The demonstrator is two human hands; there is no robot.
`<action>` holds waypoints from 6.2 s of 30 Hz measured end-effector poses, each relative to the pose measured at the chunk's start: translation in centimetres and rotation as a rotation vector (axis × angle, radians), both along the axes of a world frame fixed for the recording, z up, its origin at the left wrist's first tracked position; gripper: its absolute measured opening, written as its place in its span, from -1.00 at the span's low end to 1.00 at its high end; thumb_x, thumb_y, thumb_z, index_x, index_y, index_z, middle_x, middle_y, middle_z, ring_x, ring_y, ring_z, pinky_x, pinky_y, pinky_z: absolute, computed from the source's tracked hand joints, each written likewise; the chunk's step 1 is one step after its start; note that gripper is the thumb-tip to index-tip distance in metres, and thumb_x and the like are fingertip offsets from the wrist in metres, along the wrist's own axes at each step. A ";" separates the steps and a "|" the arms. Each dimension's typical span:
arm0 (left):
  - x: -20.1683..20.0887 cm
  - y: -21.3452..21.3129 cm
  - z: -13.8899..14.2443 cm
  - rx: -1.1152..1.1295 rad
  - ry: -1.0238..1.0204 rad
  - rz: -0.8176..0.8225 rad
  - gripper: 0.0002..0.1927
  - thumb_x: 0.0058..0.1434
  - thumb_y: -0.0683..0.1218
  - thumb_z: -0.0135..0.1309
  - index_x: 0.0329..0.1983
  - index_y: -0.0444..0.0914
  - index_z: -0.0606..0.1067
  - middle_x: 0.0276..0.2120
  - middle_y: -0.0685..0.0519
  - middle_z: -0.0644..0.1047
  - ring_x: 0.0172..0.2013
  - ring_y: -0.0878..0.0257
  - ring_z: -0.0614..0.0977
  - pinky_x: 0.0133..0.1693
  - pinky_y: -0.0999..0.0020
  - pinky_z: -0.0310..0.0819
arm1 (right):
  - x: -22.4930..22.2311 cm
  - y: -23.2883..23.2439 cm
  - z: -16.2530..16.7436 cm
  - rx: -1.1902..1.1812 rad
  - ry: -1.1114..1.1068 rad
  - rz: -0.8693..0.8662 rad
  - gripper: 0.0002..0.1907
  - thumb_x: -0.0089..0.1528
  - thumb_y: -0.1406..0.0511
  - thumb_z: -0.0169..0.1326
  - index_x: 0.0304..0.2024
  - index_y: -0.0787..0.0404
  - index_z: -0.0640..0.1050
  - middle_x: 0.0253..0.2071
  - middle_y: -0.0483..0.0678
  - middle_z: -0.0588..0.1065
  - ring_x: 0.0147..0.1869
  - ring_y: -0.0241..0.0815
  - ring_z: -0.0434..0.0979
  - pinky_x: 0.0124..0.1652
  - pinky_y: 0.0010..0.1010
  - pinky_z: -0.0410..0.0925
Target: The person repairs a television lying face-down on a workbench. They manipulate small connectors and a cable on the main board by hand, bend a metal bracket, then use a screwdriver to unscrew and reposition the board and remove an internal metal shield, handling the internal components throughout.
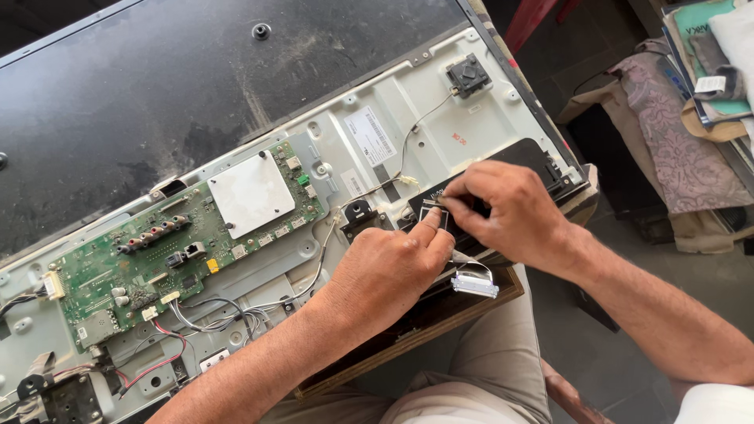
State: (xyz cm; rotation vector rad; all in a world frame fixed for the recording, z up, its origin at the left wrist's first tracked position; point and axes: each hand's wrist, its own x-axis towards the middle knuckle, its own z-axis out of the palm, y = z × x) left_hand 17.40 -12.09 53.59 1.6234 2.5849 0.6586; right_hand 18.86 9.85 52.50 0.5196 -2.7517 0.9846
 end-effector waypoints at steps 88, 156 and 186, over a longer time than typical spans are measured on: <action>-0.8 -0.8 0.0 0.055 0.000 0.008 -0.87 0.07 -0.25 0.09 -0.38 -0.32 0.37 -0.02 -0.18 0.58 -0.51 0.07 0.66 -0.53 0.24 0.57 | -1.0 -0.9 0.9 -0.056 -0.102 -0.015 -0.89 0.17 0.38 0.25 -0.29 0.31 0.62 -0.44 -0.03 0.55 -0.43 -0.21 0.59 -0.40 -0.39 0.44; -0.8 -0.8 -0.1 0.050 -0.072 0.016 -0.87 0.07 -0.28 0.10 -0.34 -0.34 0.39 0.06 -0.24 0.58 -0.50 0.04 0.68 -0.50 0.21 0.58 | 0.5 0.3 0.8 -0.141 -0.208 -0.110 -0.87 0.18 0.38 0.27 -0.27 0.35 0.63 -0.46 -0.09 0.54 -0.45 -0.38 0.51 -0.45 -0.50 0.39; -1.6 -0.3 -1.3 0.070 0.002 0.005 -0.86 0.06 -0.28 0.10 -0.31 -0.37 0.42 0.08 -0.34 0.55 -0.47 0.13 0.69 -0.46 0.27 0.60 | -0.7 0.8 0.2 -0.079 -0.138 -0.169 -0.86 0.20 0.37 0.25 -0.24 0.34 0.62 -0.45 -0.07 0.53 -0.45 -0.32 0.49 -0.44 -0.46 0.36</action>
